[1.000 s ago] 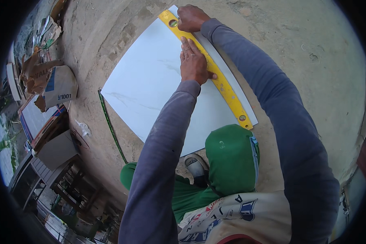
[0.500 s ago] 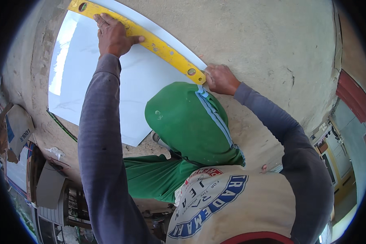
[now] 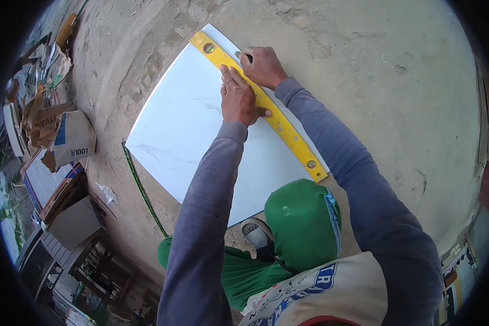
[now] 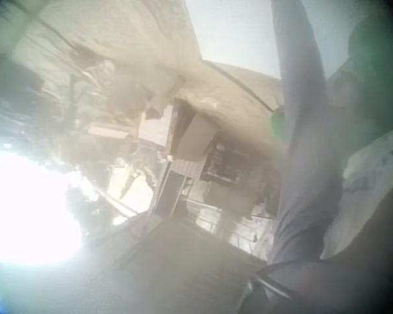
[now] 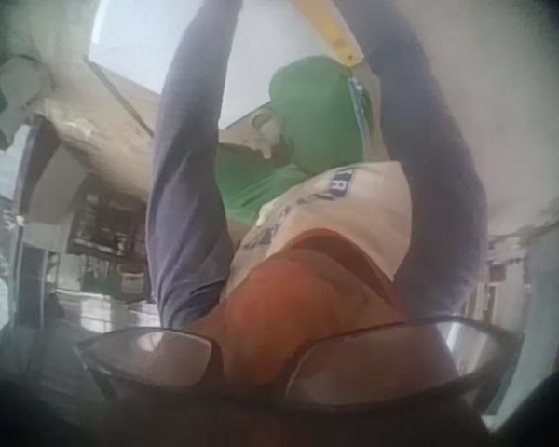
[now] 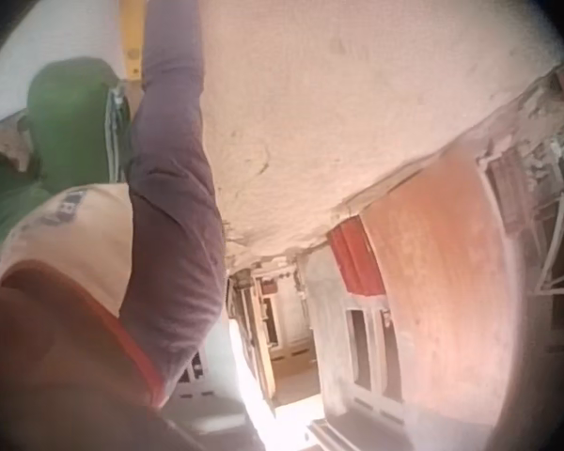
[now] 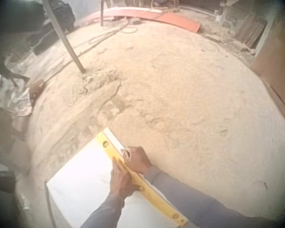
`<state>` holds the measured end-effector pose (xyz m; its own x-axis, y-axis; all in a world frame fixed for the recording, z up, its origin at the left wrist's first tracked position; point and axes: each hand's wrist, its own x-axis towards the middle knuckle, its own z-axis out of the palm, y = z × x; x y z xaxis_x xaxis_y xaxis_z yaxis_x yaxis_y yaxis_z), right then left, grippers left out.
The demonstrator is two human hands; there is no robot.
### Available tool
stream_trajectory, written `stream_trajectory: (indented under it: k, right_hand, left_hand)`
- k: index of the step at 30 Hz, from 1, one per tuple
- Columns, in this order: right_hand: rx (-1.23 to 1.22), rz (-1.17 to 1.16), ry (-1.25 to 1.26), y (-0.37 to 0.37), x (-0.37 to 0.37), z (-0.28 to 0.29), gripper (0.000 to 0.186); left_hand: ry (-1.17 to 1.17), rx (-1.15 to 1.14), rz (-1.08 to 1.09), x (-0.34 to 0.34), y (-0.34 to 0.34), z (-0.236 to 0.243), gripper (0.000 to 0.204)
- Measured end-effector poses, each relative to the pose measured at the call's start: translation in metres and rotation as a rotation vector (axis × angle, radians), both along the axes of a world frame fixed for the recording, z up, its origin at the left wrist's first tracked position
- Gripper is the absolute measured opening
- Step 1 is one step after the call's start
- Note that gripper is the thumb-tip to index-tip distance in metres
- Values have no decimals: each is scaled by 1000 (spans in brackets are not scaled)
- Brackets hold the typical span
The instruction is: The person measures and marks tiles using a measuring tape, aligns a level on a tile to mark lines, and lifts and rotates a tile to measure it again.
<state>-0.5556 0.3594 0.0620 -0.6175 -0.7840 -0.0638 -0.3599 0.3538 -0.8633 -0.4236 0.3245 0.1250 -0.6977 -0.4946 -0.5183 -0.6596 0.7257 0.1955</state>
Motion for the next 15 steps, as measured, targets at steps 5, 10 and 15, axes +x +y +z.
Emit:
stream_trajectory:
  k: [5, 10, 15]
  right_hand:
    - [41, 88, 252, -105, -39, -19, 26]
    - [127, 159, 225, -146, -45, -4, 28]
    - [143, 210, 296, -174, -45, -3, 27]
  left_hand:
    - [7, 40, 39, -8, 5, 4, 158]
    - [21, 48, 73, -2, 3, 5, 156]
    - [21, 40, 69, 1, -2, 11, 154]
